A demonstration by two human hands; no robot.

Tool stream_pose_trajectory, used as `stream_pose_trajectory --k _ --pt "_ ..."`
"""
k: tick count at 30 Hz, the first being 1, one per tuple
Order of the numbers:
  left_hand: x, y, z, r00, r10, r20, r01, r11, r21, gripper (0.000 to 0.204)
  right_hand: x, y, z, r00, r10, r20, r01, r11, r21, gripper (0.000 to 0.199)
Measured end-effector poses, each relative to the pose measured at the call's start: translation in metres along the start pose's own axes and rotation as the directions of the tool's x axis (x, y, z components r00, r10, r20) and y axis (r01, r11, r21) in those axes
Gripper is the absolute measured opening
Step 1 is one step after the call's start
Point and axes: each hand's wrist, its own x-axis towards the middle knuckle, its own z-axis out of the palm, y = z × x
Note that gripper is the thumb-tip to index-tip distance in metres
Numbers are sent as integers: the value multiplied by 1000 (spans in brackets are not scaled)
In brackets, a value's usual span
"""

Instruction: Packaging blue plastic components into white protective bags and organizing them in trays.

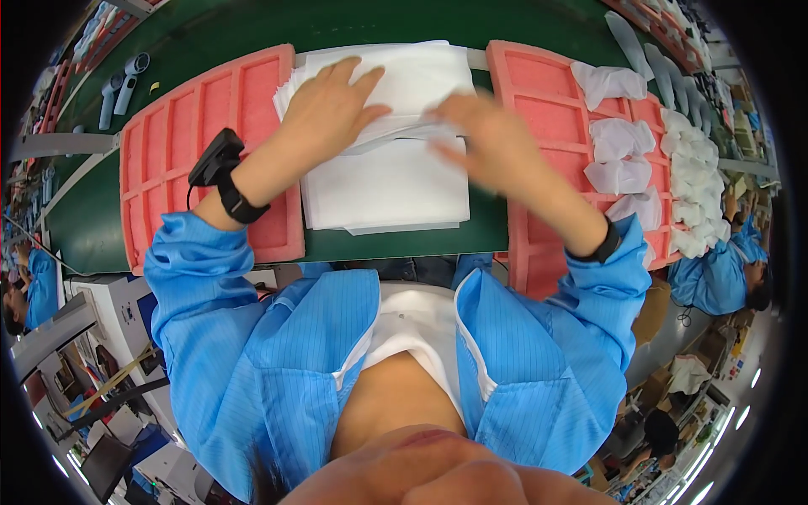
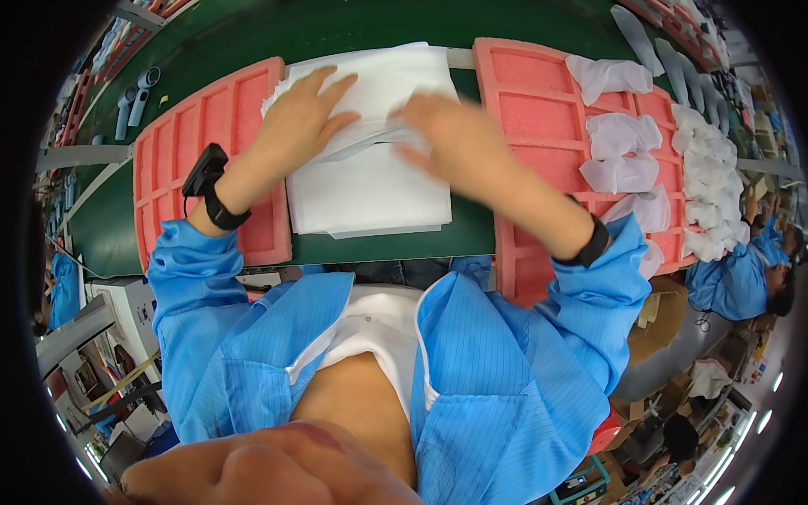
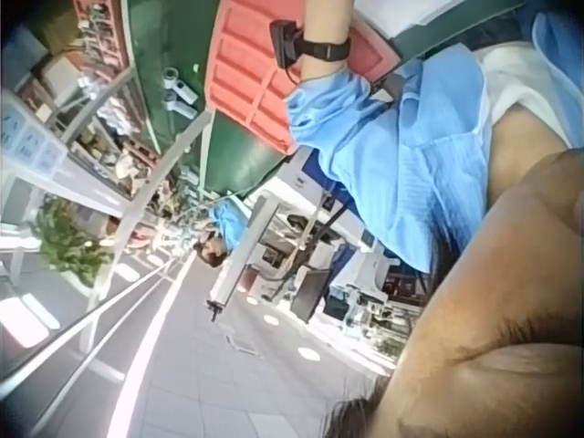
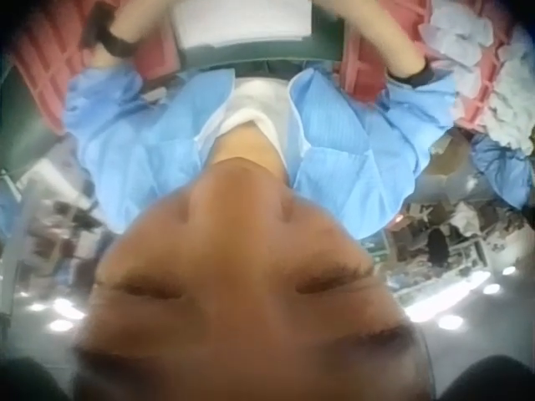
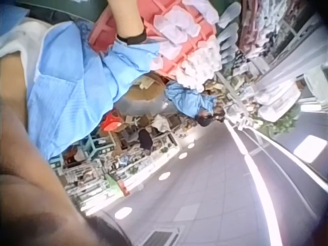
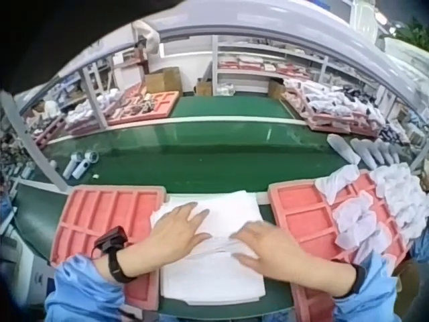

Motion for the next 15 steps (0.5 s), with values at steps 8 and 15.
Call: stream_pose_trajectory --k 8,15 --pt "33 -57 8 976 -216 36 218 973 -75 34 76 114 15 912 404 65 -398 913 -91 39" --pt "-21 -14 -29 978 -189 -82 182 979 -86 67 95 104 49 983 73 -169 -69 997 32 34"
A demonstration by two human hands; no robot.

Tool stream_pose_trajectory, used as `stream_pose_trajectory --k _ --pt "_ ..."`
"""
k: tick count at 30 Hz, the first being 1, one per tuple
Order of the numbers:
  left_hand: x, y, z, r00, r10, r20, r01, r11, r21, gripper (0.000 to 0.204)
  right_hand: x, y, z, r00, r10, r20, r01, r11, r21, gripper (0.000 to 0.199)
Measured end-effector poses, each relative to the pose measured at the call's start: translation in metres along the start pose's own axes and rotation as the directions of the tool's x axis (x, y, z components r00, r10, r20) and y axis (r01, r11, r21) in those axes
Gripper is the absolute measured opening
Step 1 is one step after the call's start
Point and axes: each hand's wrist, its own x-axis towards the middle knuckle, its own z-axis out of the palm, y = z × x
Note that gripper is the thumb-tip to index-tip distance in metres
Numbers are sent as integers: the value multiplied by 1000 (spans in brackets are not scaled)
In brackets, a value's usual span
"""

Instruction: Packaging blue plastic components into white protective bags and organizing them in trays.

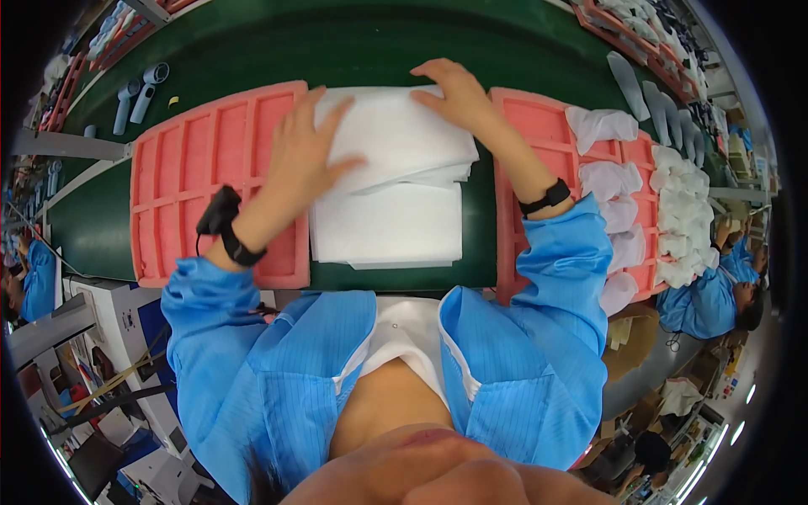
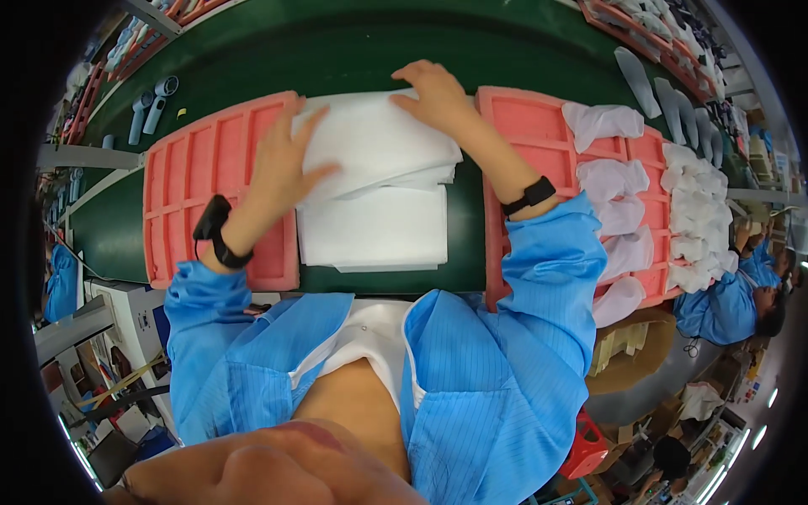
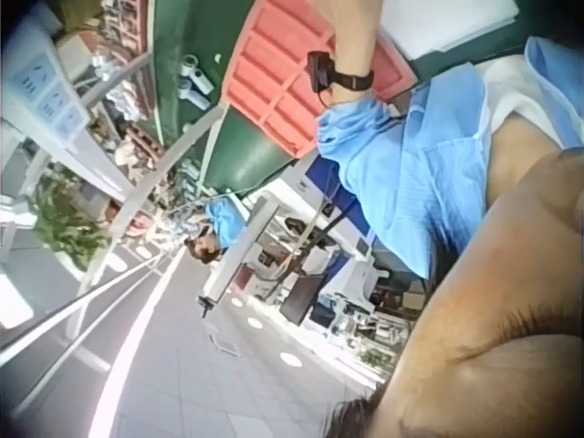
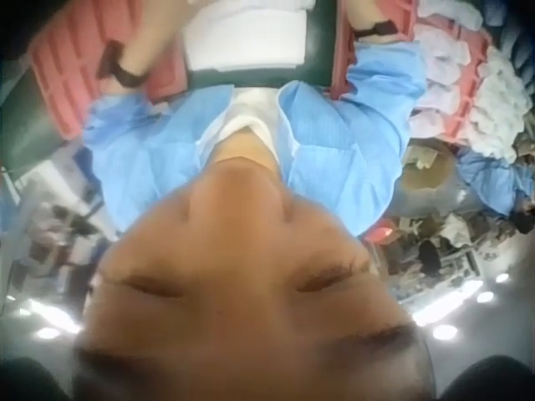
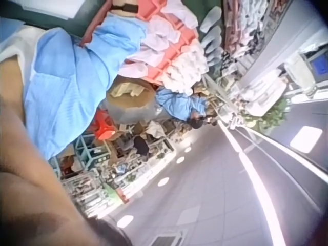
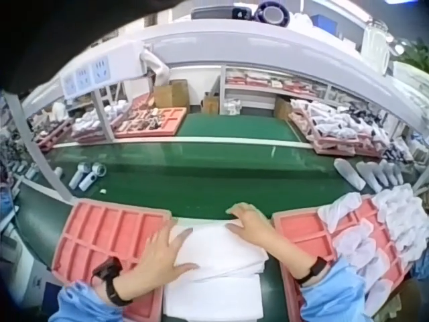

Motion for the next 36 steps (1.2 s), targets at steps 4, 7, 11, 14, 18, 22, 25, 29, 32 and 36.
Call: stream_pose_trajectory --k 4,7,11,14,18,22,25,29,32,36 --pt "-33 11 7 930 -208 304 211 977 23 90 -9 -8 12 963 26 269 -49 996 80 32" --pt "-31 -4 21 936 -171 309 209 973 -94 93 -18 -14 8 953 50 298 -63 997 35 31" --pt "-12 -14 24 918 -145 368 218 962 -165 96 -24 -10 -3 944 90 316 -109 993 43 30" --pt "-10 -19 25 914 -131 384 206 965 -162 97 -22 -12 -3 951 91 296 -108 993 41 29" --pt "-21 -29 23 930 -104 354 146 985 -94 96 -20 -18 6 959 32 280 -36 999 8 31" --pt "-4 -38 -10 927 -2 375 117 951 -285 89 -16 -25 -16 967 44 250 -39 999 -27 39" --pt "20 -105 -28 986 7 168 25 981 -191 79 -8 -40 -14 974 -13 225 1 999 51 40" --pt "50 -240 -50 796 -503 -337 585 781 216 68 -12 -41 -9 946 -60 319 21 992 122 37" --pt "19 -341 -63 654 -623 -429 751 602 271 69 -10 -44 -15 953 -41 300 2 992 127 35" --pt "12 -373 -37 454 -801 -390 888 371 273 69 0 -42 -42 974 27 225 -53 992 112 32"
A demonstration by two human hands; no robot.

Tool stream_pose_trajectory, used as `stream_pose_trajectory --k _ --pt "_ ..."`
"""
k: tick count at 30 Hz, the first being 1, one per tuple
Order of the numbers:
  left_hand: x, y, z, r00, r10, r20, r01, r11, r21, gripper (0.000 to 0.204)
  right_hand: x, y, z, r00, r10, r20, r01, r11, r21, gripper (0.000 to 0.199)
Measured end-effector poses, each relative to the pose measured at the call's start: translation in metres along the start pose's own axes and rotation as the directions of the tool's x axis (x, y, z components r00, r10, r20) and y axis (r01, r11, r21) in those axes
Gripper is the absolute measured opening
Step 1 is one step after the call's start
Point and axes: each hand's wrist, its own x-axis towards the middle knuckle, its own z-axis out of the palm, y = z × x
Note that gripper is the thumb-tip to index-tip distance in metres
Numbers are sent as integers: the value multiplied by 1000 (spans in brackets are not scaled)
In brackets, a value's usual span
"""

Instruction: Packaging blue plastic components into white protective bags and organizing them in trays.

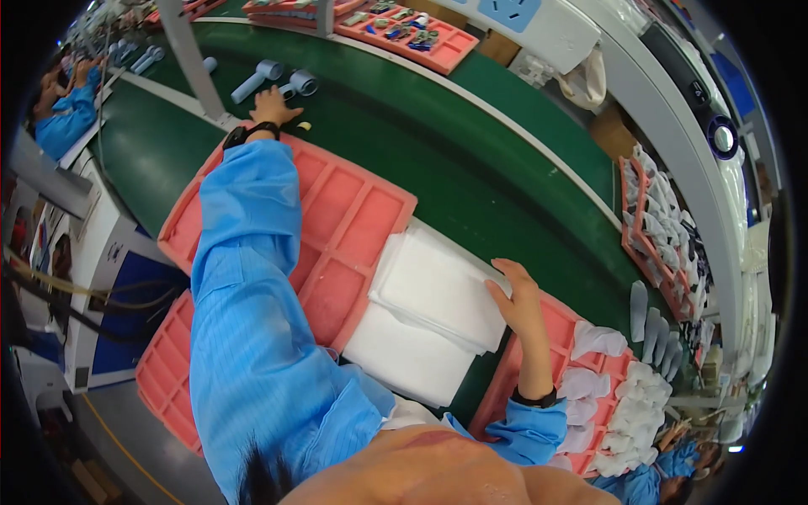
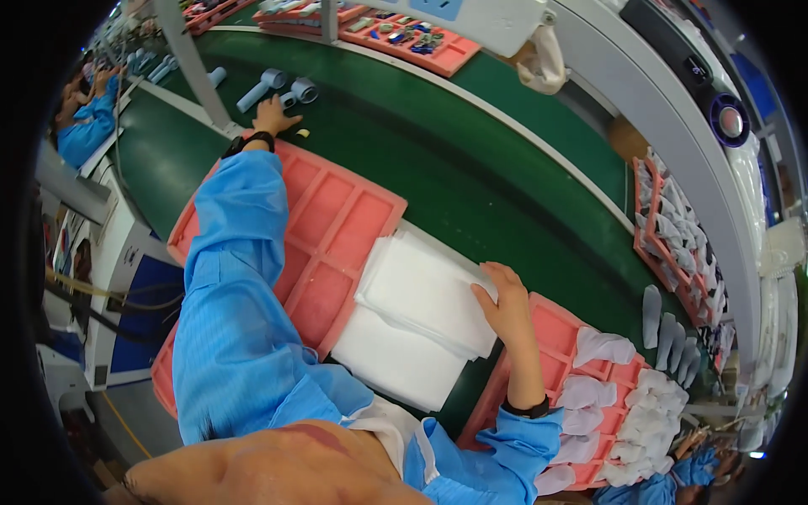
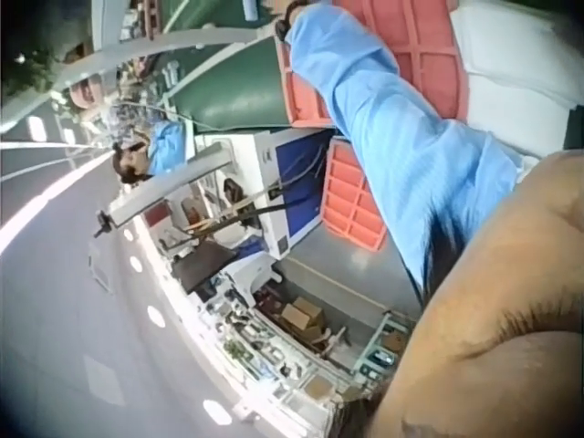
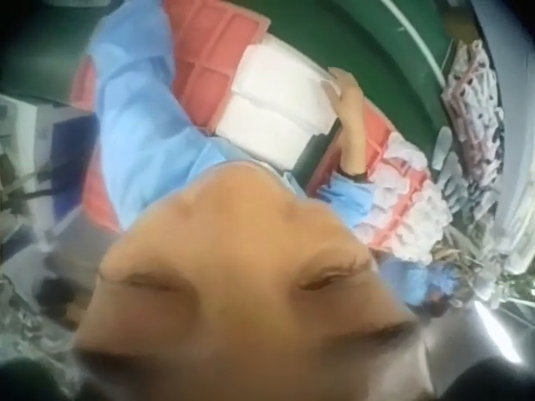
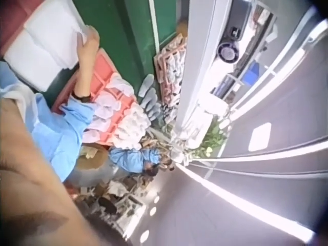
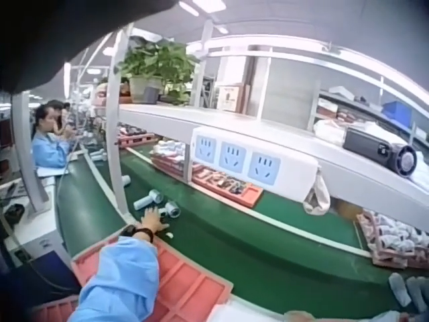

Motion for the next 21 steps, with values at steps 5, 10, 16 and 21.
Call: stream_pose_trajectory --k 5,10,16,21 --pt "25 -3 1 894 91 440 6 976 -216 62 17 -18 -45 983 -15 -182 24 999 45 31" --pt "-93 153 -67 630 686 364 318 200 -927 41 14 -12 -82 917 128 -379 -61 981 186 32" --pt "-214 224 -139 443 893 78 -119 144 -982 37 17 -38 -67 919 221 -328 40 773 633 53" --pt "-274 244 -160 521 828 -210 -532 123 -838 38 13 -28 -61 921 177 -346 44 837 545 68"
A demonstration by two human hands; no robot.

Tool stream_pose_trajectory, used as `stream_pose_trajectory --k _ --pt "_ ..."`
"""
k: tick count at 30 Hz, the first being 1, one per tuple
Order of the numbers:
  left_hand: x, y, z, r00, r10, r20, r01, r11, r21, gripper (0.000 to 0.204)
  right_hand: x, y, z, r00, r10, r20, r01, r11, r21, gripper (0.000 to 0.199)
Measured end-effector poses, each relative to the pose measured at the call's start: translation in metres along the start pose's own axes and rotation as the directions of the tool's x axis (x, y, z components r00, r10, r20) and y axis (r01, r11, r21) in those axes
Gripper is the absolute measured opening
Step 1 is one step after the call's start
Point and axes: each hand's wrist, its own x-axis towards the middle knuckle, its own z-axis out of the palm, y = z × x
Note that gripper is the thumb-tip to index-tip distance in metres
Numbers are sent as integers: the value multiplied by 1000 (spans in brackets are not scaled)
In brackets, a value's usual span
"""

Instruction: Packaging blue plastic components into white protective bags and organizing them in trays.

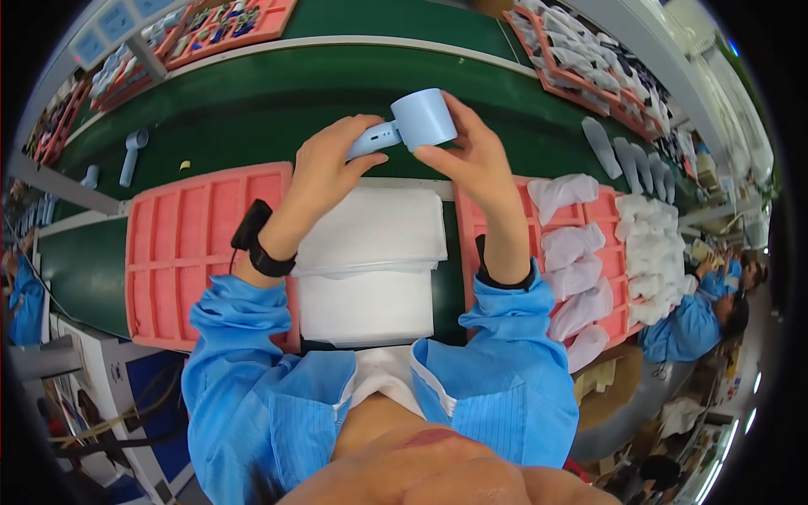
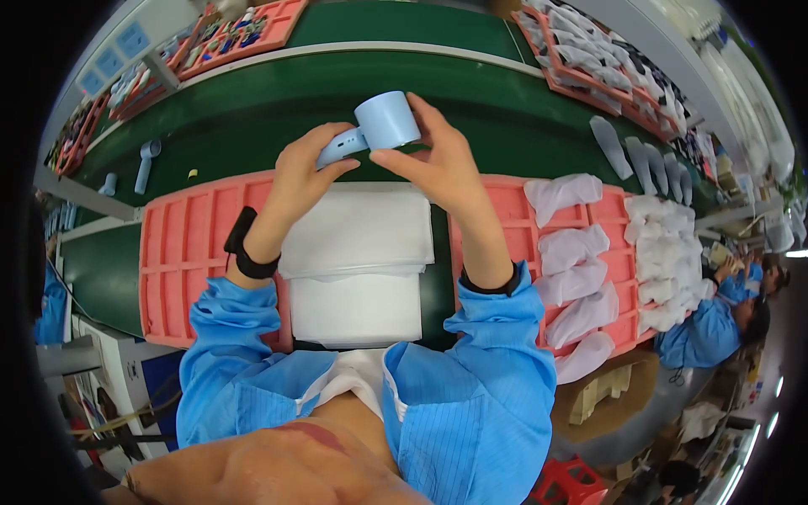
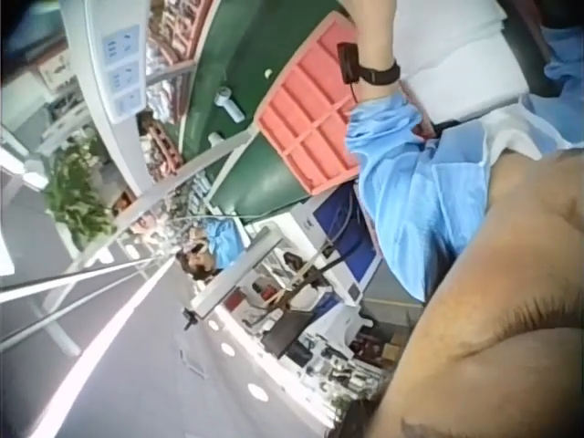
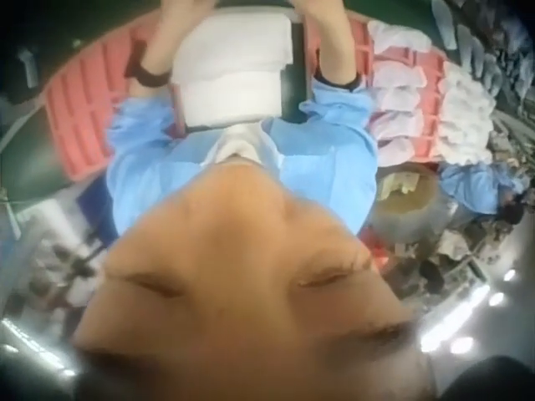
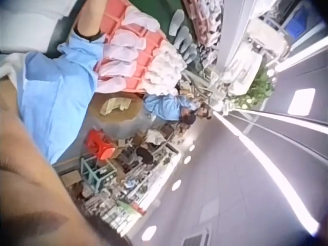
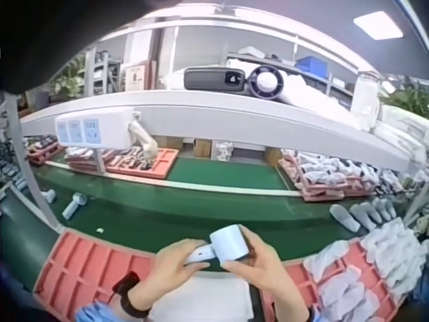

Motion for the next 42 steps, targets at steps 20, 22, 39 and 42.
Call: stream_pose_trajectory --k 20,22,39,42 --pt "-46 -18 91 936 -18 352 -39 987 155 30 12 8 -23 982 21 -187 -32 998 -57 56" --pt "-47 -20 94 938 -29 346 -32 985 171 26 14 10 -21 987 38 -157 -45 998 -38 57" --pt "-19 -23 31 943 -266 199 326 857 -399 7 -11 -15 -78 995 93 -25 -91 991 96 62" --pt "-17 -20 21 937 -295 189 348 839 -418 9 -9 -18 -74 996 80 25 -82 994 71 60"
